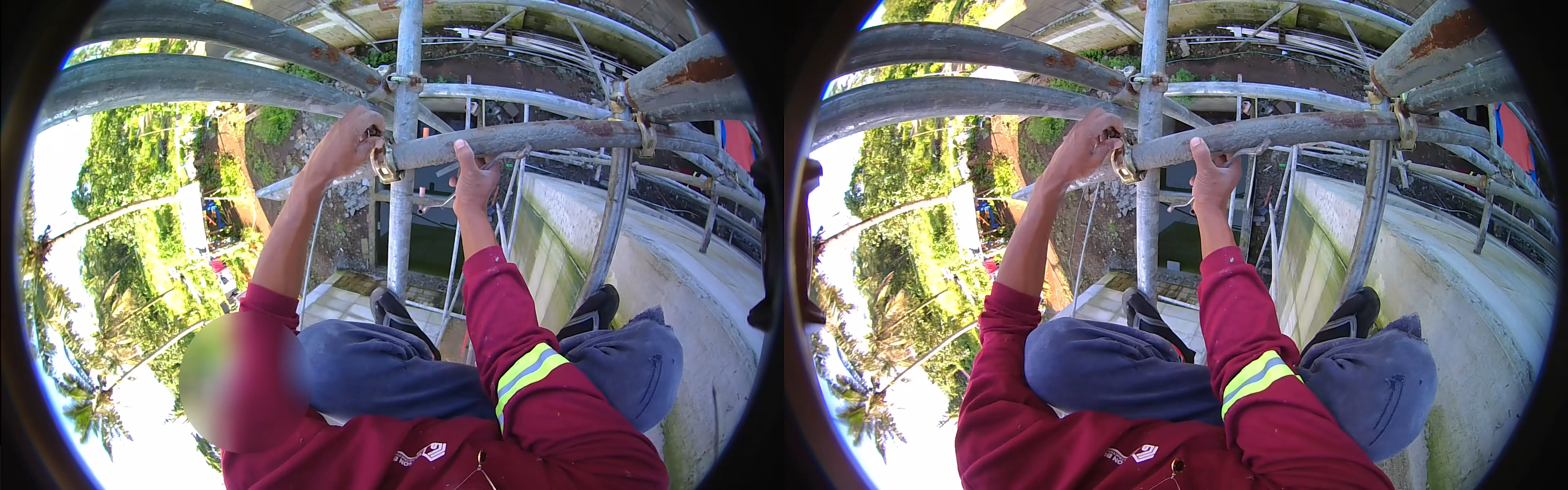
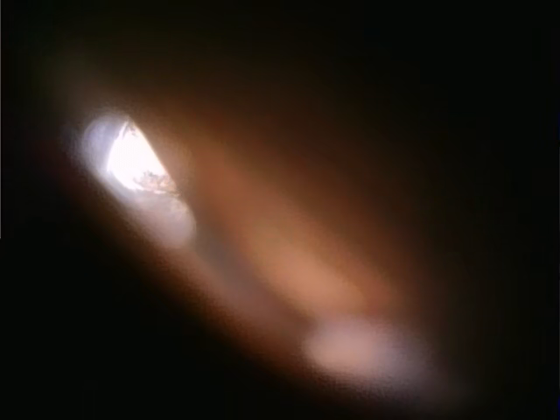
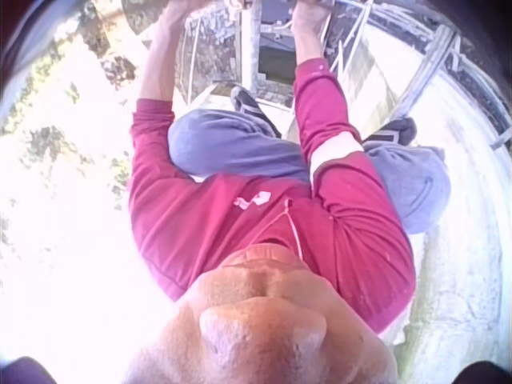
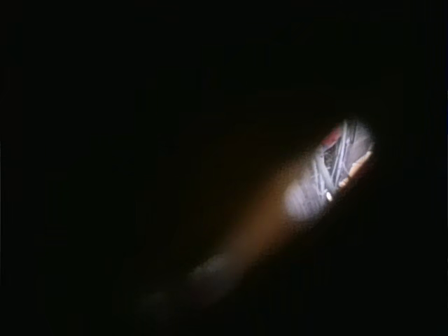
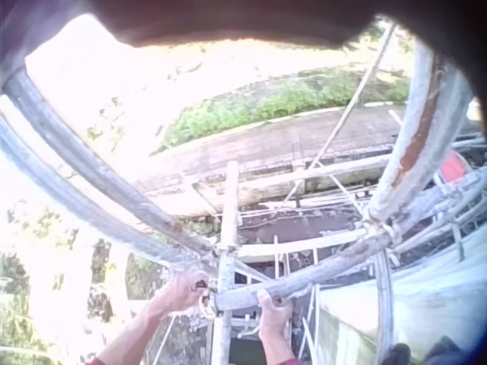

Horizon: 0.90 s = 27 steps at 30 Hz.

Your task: The person assembles a metal scaffolding structure by hand-tightening and then securing multiple couplers with a spanner. They move between joints, aligning poles and tightening fasteners to stabilize the frame.

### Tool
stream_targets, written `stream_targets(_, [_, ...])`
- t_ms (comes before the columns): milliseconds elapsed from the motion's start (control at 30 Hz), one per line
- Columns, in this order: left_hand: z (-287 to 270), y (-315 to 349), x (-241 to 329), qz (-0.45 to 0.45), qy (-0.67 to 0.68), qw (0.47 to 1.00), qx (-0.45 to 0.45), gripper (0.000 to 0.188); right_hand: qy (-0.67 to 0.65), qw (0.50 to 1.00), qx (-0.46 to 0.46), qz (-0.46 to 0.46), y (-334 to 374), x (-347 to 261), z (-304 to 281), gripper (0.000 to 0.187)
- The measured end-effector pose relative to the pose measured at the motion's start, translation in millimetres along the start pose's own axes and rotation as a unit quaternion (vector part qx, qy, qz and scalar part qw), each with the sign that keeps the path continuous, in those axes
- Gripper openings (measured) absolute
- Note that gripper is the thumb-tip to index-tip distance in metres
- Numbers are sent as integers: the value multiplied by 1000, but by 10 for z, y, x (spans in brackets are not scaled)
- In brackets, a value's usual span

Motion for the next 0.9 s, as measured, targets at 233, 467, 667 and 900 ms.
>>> stream_targets(233, [85, -104, -56, 37, 13, 993, -107, 19, 18, 1000, -5, 16, -30, 58, 0, 59])
stream_targets(467, [148, -69, -237, 16, 34, 994, -105, 21, -1, 1000, -12, 3, -30, 40, 30, 58])
stream_targets(667, [162, -103, -250, -52, 46, 991, -115, 25, 2, 1000, -14, 9, -59, 85, -3, 59])
stream_targets(900, [210, -213, -355, -80, 11, 982, -169, 24, 3, 1000, -13, 7, -42, 70, 14, 58])
Point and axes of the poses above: each hand's wrist, its own y-axis away from the middle knuckle, its own z-axis out of the palm, x = y × z, the point moved 10 cm from there along -y, towards the middle knuckle, and after that the axes turned 4 degrees about -y, right-handed, at the moved point
